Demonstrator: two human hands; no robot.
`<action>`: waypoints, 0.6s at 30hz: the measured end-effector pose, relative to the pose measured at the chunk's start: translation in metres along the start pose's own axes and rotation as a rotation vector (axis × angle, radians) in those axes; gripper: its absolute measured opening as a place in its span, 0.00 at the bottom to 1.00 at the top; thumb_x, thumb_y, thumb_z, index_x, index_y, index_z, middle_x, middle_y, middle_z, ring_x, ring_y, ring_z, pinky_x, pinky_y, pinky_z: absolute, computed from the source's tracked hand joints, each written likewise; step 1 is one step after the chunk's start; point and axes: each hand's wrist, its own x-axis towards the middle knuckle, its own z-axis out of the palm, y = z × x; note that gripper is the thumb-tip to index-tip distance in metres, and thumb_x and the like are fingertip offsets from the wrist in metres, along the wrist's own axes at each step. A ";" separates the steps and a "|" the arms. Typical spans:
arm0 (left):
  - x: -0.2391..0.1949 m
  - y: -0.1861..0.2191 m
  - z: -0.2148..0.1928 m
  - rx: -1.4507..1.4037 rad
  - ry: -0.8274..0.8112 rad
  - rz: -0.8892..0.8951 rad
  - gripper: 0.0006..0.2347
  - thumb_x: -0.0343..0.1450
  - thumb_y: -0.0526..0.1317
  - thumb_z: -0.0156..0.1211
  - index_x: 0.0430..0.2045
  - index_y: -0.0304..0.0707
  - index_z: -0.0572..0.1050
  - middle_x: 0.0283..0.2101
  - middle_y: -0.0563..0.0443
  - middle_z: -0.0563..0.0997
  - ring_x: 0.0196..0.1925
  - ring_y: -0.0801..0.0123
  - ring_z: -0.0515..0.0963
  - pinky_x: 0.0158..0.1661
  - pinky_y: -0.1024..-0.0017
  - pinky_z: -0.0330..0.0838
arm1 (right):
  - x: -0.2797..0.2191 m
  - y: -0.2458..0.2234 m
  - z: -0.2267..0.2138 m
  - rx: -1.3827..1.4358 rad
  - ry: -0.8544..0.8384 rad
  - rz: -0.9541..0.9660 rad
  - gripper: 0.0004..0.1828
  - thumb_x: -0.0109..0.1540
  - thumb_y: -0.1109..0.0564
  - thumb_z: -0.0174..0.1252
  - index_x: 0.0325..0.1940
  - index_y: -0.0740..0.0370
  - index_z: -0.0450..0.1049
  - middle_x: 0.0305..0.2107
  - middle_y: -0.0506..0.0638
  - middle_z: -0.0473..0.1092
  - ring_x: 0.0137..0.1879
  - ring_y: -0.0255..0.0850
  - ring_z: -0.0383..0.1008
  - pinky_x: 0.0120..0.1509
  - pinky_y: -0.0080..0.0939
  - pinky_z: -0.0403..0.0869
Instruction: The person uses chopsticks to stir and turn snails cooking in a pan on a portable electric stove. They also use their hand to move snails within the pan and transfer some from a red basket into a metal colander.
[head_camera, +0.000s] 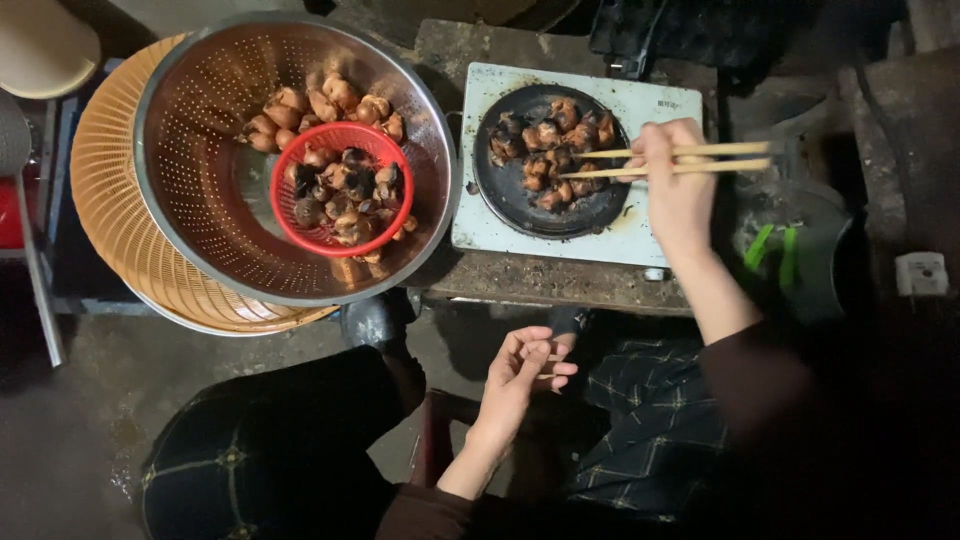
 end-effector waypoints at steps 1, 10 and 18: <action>0.000 -0.001 -0.001 0.000 -0.001 0.002 0.12 0.76 0.35 0.50 0.52 0.27 0.67 0.42 0.36 0.81 0.40 0.54 0.87 0.38 0.68 0.85 | 0.000 0.003 0.001 0.000 0.000 -0.003 0.15 0.76 0.58 0.49 0.36 0.67 0.69 0.26 0.55 0.69 0.34 0.42 0.76 0.43 0.37 0.80; -0.020 0.059 0.033 -0.035 0.077 -0.181 0.11 0.74 0.43 0.53 0.46 0.38 0.71 0.44 0.42 0.82 0.40 0.59 0.85 0.42 0.69 0.81 | -0.018 -0.057 0.030 -0.427 -0.144 -0.445 0.02 0.66 0.66 0.64 0.38 0.67 0.80 0.40 0.55 0.72 0.28 0.34 0.67 0.20 0.26 0.67; -0.028 0.078 0.038 -0.165 -0.056 -0.084 0.14 0.72 0.44 0.54 0.47 0.34 0.69 0.44 0.30 0.81 0.39 0.51 0.85 0.42 0.60 0.83 | -0.076 -0.015 0.091 -0.596 -0.469 -1.125 0.12 0.60 0.58 0.68 0.45 0.59 0.75 0.39 0.49 0.73 0.47 0.42 0.74 0.56 0.36 0.77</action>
